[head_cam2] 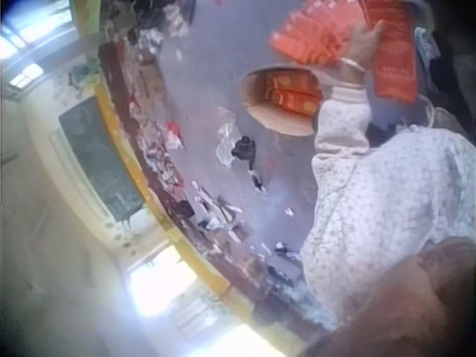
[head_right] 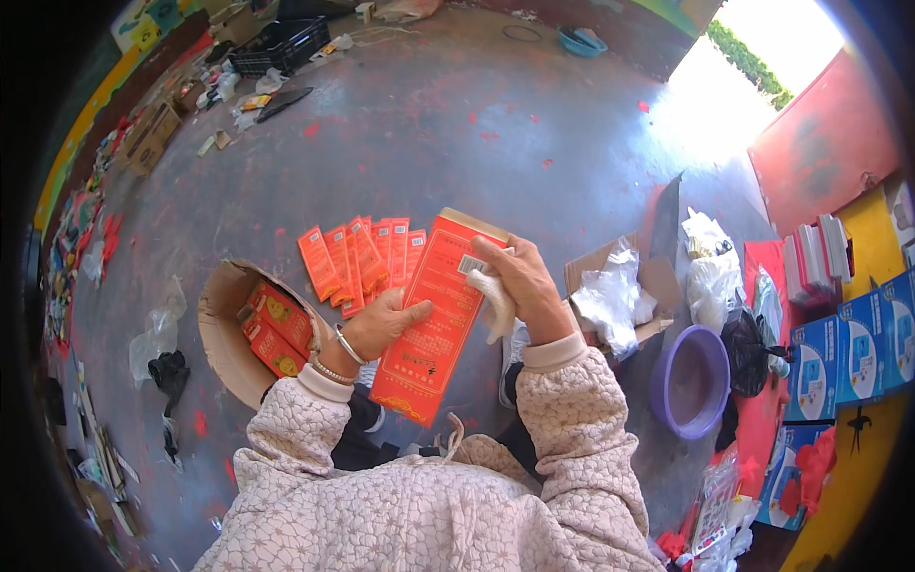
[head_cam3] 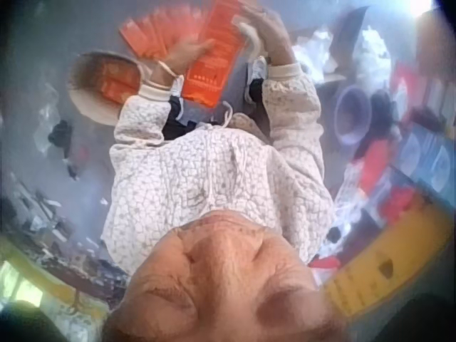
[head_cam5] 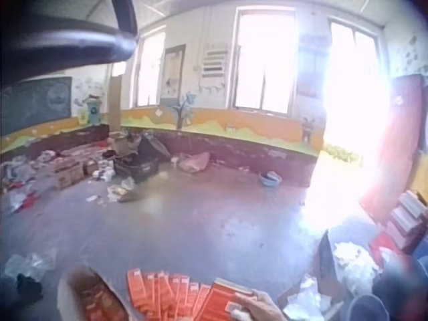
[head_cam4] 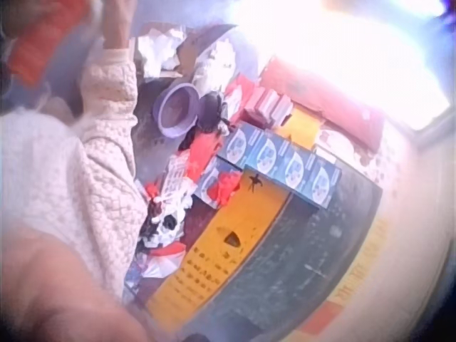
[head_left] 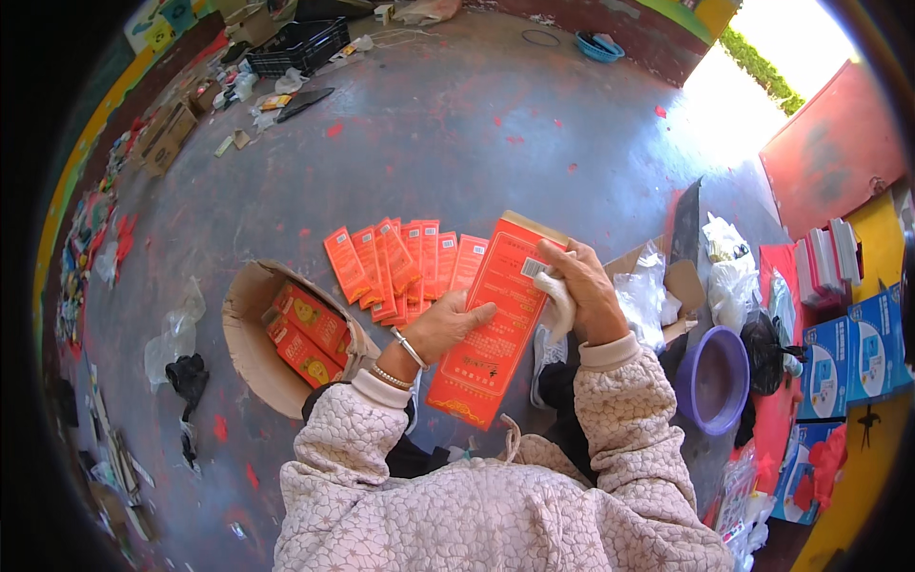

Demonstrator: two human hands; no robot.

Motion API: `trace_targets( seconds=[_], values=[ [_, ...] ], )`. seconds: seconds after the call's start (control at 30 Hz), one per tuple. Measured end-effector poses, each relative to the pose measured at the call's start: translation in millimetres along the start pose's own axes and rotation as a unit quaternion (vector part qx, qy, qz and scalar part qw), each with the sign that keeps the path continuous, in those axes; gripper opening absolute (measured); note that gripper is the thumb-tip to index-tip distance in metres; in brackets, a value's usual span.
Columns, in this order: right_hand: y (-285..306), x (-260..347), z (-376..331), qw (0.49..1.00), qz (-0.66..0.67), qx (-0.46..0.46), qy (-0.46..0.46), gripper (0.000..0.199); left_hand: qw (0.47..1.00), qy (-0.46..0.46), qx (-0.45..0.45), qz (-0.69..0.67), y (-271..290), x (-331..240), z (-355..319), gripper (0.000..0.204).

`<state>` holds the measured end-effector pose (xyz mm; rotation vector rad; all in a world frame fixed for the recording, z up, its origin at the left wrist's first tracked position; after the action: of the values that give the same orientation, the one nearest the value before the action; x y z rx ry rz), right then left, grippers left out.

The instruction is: The person sits on the floor and wipes the surfaces of small red rectangular boxes with a white cloth. They handle the boxes one at a time, turning them over to clean multiple sides, then place them into a cardboard box.

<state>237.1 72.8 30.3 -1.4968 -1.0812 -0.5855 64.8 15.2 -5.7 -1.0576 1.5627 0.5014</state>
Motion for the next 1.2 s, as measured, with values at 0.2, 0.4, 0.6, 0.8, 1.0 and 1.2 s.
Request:
trace_targets(
  seconds=[0.2,0.4,0.6,0.8,1.0,1.2],
  values=[
    [-3,3,-1,0.999,-0.021,-0.001,0.037,0.029,1.0,-0.009,-0.021,-0.008,-4,-8,-3,0.037],
    [16,31,5,0.987,-0.127,-0.037,0.094,0.027,0.999,-0.023,-0.038,0.012,-1,-6,-2,0.036],
    [25,55,-10,0.944,0.001,-0.185,0.272,0.023,0.985,-0.004,-0.056,-0.162,10,10,9,0.03],
    [-71,19,-29,0.76,-0.44,0.047,0.476,0.01,0.999,-0.024,-0.028,0.009,-5,13,7,0.031],
    [16,54,12,0.72,-0.521,-0.19,0.417,0.01,0.998,-0.02,0.008,0.053,-16,2,-11,0.033],
    [49,83,-10,0.843,-0.324,-0.256,0.344,0.016,0.999,0.01,-0.018,-0.03,-1,17,-3,0.032]
  ],
)
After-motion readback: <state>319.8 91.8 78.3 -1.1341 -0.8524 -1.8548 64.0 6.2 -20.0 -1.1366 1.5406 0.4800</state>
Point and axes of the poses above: each hand's wrist, its own z-axis towards the middle knuckle, its own y-axis out of the back of the hand, x = y × z, the point moved 5 cm from there along z, towards the middle knuckle, and after that the axes turned 14 degrees about z, right-handed, at the moved point
